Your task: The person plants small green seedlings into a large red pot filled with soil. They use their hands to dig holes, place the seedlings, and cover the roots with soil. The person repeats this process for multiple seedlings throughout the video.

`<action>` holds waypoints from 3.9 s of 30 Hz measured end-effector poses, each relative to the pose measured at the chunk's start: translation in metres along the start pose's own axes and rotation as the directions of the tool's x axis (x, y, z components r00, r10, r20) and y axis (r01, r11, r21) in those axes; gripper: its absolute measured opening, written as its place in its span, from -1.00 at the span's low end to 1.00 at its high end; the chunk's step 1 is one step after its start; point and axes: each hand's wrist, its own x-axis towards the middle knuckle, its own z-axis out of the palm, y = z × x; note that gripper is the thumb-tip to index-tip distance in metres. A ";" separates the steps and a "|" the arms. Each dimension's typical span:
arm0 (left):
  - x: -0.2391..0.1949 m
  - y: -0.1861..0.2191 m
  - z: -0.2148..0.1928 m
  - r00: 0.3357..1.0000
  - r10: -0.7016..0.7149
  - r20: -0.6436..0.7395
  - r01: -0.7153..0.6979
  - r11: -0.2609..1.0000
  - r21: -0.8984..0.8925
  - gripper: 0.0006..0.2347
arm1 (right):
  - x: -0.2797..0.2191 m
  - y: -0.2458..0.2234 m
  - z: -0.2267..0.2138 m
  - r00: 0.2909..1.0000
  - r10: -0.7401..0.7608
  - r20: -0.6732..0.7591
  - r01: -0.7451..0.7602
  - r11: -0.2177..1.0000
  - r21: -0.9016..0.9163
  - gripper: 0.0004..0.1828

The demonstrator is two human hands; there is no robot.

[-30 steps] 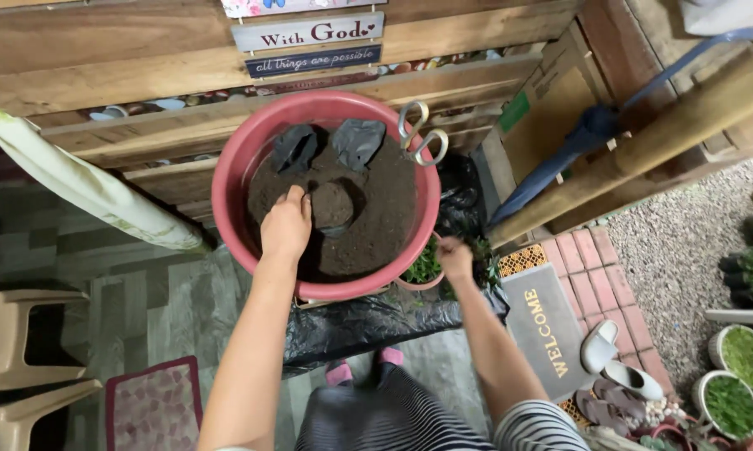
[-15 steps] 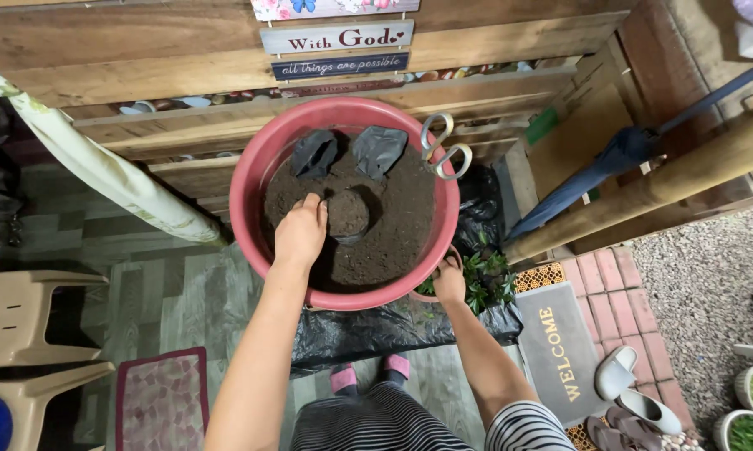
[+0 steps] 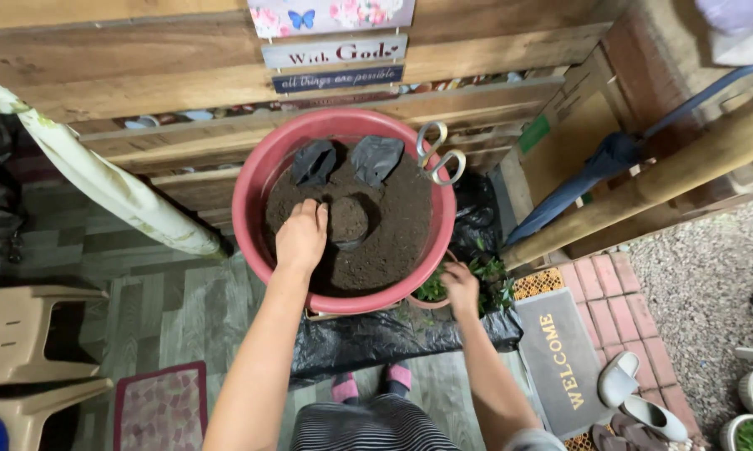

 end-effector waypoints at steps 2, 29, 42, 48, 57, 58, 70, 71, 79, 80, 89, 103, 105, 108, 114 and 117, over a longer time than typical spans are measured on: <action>-0.002 0.001 -0.001 1.000 0.016 -0.014 -0.016 1.000 -0.007 -0.71 | -0.003 -0.032 -0.027 0.993 0.025 -0.112 -0.001 0.976 0.218 -0.72; -0.007 0.000 -0.006 0.865 0.381 -0.327 -0.476 0.829 -0.295 -0.91 | 0.011 -0.317 0.142 0.856 -0.276 0.438 0.031 0.872 0.489 -0.76; 0.005 -0.020 0.021 0.902 0.044 -0.430 -0.146 0.967 -0.208 -0.82 | 0.056 -0.266 0.154 0.919 -0.296 0.262 0.173 0.897 0.407 -0.81; 0.005 -0.010 0.012 0.990 -0.139 -0.001 0.135 0.965 -0.225 -0.66 | 0.055 -0.262 0.160 0.839 -0.418 0.349 0.306 0.892 0.334 -0.85; 0.000 -0.001 0.000 0.973 -0.078 0.217 0.162 0.899 -0.407 -0.64 | 0.043 -0.273 0.162 0.791 -0.493 0.363 0.515 0.856 0.040 -0.85; 0.000 -0.001 0.000 0.973 -0.078 0.216 0.163 0.899 -0.407 -0.64 | 0.043 -0.272 0.163 0.790 -0.493 0.364 0.515 0.856 0.041 -0.85; 0.002 -0.002 0.004 0.972 -0.080 0.219 0.168 0.892 -0.419 -0.60 | 0.030 -0.292 0.161 0.785 -0.533 0.316 0.599 0.782 -0.170 -0.78; 0.002 -0.002 0.003 0.972 -0.085 0.218 0.174 0.888 -0.426 -0.60 | 0.030 -0.294 0.162 0.783 -0.536 0.316 0.602 0.781 -0.166 -0.79; 0.000 -0.003 0.004 0.972 -0.037 0.230 0.147 0.863 -0.483 -0.72 | 0.032 -0.288 0.163 0.748 -0.568 0.344 0.646 0.743 -0.177 -0.79; 0.000 -0.002 0.004 0.973 -0.041 0.225 0.149 0.860 -0.487 -0.72 | 0.033 -0.287 0.163 0.744 -0.570 0.350 0.653 0.731 -0.199 -0.79; 0.000 -0.004 0.005 0.974 -0.036 0.223 0.137 0.881 -0.453 -0.76 | 0.031 -0.281 0.162 0.753 -0.530 0.391 0.644 0.715 -0.271 -0.80; 0.004 -0.011 0.018 0.956 -0.075 0.285 0.215 0.837 -0.503 -0.71 | 0.064 -0.215 0.155 0.880 -0.275 0.387 0.340 0.934 -0.109 -0.66; 0.003 -0.011 0.018 0.960 -0.085 0.267 0.216 0.832 -0.512 -0.68 | 0.058 -0.223 0.156 0.858 -0.171 0.484 0.276 0.949 -0.154 -0.65; 0.001 -0.006 0.011 0.952 -0.094 0.292 0.238 0.826 -0.511 -0.66 | 0.054 -0.233 0.156 0.864 -0.098 0.494 0.180 0.976 -0.120 -0.62; 0.007 -0.016 0.026 0.973 -0.059 0.222 0.162 0.861 -0.482 -0.64 | 0.044 -0.255 0.153 0.859 -0.001 0.511 0.083 0.987 -0.137 -0.54; 0.009 -0.020 0.029 0.960 -0.096 0.263 0.228 0.815 -0.533 -0.67 | 0.050 -0.251 0.155 0.866 0.124 0.485 -0.043 0.984 -0.175 -0.49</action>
